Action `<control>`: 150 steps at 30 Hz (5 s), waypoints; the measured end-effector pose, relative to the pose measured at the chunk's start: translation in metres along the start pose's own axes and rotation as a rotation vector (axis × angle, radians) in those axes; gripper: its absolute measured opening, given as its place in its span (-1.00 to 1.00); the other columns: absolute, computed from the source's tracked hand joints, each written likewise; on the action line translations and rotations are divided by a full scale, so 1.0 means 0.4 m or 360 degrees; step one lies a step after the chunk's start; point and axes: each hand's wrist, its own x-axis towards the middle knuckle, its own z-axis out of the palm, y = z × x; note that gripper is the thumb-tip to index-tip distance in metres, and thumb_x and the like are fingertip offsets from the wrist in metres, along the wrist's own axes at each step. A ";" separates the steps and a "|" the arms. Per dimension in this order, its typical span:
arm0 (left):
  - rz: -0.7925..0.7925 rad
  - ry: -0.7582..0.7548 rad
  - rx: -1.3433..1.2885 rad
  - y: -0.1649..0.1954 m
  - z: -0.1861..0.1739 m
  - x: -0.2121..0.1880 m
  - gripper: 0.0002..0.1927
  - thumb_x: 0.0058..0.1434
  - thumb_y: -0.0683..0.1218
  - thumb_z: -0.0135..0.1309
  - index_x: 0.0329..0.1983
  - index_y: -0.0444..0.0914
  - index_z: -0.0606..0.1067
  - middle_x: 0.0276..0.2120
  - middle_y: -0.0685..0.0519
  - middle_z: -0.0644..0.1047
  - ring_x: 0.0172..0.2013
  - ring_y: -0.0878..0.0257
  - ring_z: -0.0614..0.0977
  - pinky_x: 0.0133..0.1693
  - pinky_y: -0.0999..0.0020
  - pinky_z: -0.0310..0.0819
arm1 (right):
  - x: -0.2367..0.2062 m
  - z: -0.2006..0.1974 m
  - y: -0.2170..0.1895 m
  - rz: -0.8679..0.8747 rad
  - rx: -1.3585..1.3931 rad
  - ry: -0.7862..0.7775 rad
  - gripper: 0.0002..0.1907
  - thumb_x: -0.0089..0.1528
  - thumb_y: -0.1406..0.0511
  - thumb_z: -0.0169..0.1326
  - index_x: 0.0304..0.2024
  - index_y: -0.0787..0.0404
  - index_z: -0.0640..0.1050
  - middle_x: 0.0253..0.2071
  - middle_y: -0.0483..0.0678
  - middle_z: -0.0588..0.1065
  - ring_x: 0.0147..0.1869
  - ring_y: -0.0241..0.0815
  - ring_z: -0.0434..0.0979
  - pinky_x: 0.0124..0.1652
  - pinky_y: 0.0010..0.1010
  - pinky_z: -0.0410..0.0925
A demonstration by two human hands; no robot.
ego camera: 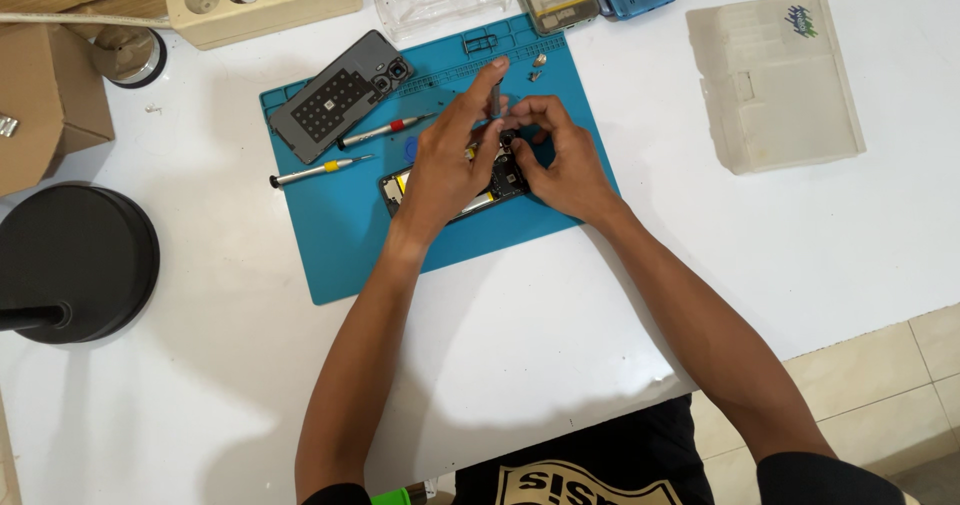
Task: The person uses a screwdriver to remove and place screws on a disassembled smartphone lying on a blue mat. They repeatedly pick up screws from the mat, position them into screw holes on the phone, and turn the screwdriver to secure them. The phone remains open with its battery and internal components visible throughout.
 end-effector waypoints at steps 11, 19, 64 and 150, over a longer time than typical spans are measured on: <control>-0.0032 0.0184 0.0293 -0.027 0.025 -0.010 -0.31 0.34 -0.13 0.28 0.47 0.00 0.25 -0.17 0.02 0.61 -0.14 0.25 0.72 -0.09 0.33 0.73 | 0.000 0.001 0.002 0.0053 -0.0045 0.0000 -0.59 0.28 0.51 0.09 0.14 0.22 0.32 0.10 0.04 0.52 0.25 -0.10 0.55 0.08 -0.32 0.41; -0.0004 0.0045 0.0084 -0.017 0.007 -0.005 -0.31 0.41 -0.21 0.20 0.51 -0.01 0.20 -0.06 -0.02 0.61 -0.03 0.18 0.72 0.03 0.28 0.73 | 0.000 0.000 -0.002 0.0044 -0.0029 -0.0013 -0.59 0.29 0.50 0.08 0.14 0.21 0.32 0.09 0.04 0.53 0.25 -0.10 0.55 0.09 -0.31 0.41; -0.0270 0.0298 -0.0177 -0.083 0.033 -0.037 -0.25 0.43 -0.17 0.22 0.55 -0.11 0.09 -0.04 -0.05 0.62 0.03 0.15 0.71 -0.05 0.34 0.79 | 0.009 0.007 -0.018 -0.0067 -0.0323 0.0062 -0.83 0.27 0.40 0.19 -0.08 0.30 0.60 -0.02 -0.02 0.54 0.00 -0.11 0.59 -0.02 -0.36 0.49; -0.0259 0.0432 -0.0881 -0.076 0.043 -0.037 -0.13 0.45 -0.31 0.16 0.58 -0.03 -0.10 -0.03 -0.11 0.58 0.06 0.10 0.71 0.03 0.24 0.81 | 0.004 -0.044 0.002 0.0033 0.0639 0.0053 -0.63 0.28 0.46 0.26 0.12 0.21 0.52 -0.13 -0.12 0.56 -0.01 -0.35 0.57 0.02 -0.48 0.50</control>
